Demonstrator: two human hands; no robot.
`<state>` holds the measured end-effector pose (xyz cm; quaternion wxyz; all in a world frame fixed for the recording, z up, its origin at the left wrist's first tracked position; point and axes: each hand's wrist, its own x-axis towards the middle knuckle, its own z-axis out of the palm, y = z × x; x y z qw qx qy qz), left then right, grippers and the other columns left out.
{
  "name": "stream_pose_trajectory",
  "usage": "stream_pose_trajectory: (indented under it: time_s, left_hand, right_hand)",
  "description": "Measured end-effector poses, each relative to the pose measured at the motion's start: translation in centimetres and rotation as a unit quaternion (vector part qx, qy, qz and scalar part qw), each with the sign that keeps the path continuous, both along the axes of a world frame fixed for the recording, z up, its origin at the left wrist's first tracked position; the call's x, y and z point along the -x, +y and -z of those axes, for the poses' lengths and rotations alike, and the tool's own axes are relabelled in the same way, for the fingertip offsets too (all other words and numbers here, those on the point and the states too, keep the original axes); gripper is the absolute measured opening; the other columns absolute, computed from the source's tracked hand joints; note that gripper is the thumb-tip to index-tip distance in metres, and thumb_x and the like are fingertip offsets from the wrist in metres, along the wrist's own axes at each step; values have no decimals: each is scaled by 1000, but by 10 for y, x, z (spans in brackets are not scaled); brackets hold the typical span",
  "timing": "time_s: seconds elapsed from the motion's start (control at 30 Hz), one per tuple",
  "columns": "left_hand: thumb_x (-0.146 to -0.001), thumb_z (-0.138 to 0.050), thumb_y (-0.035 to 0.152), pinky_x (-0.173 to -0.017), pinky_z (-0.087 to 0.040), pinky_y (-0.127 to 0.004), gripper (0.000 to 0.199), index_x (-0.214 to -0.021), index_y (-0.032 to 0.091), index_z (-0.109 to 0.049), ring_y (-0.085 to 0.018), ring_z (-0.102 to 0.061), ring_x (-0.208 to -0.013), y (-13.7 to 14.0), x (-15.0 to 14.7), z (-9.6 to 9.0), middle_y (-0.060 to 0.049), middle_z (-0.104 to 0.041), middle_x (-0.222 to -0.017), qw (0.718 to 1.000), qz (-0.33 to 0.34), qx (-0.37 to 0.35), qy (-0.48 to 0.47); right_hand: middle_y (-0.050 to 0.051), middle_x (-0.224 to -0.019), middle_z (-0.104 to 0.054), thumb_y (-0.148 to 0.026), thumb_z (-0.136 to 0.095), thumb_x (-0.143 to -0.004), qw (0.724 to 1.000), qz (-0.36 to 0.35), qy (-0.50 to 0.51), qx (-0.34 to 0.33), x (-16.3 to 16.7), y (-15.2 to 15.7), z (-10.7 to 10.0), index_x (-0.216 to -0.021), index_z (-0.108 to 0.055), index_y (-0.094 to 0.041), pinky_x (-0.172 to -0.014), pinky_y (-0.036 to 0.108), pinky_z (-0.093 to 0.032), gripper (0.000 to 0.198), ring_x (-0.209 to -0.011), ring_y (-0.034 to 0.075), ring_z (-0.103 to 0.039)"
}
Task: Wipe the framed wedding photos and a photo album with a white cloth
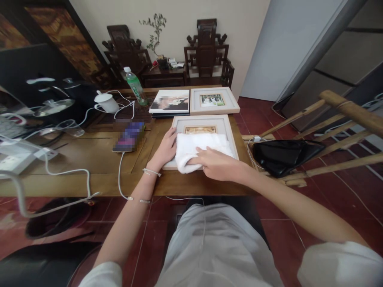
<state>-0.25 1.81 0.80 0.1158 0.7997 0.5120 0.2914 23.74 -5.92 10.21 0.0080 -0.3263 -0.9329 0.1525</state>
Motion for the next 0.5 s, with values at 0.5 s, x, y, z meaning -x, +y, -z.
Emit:
stream_pose_trajectory:
  time_s: [0.5]
  left_hand:
    - [-90,-44,23,-124,-27,-55,44,-131,16,-61,-31,-35,-149,0,2,3,-13,-46,-155,1000,-12,-2,-11]
  right_hand:
    - [15,-129,-70,4,-45,-81,976,151,-31,-151,-13,85,25,-131,-67,-17,-115,67,-23,58,-144,38,-39]
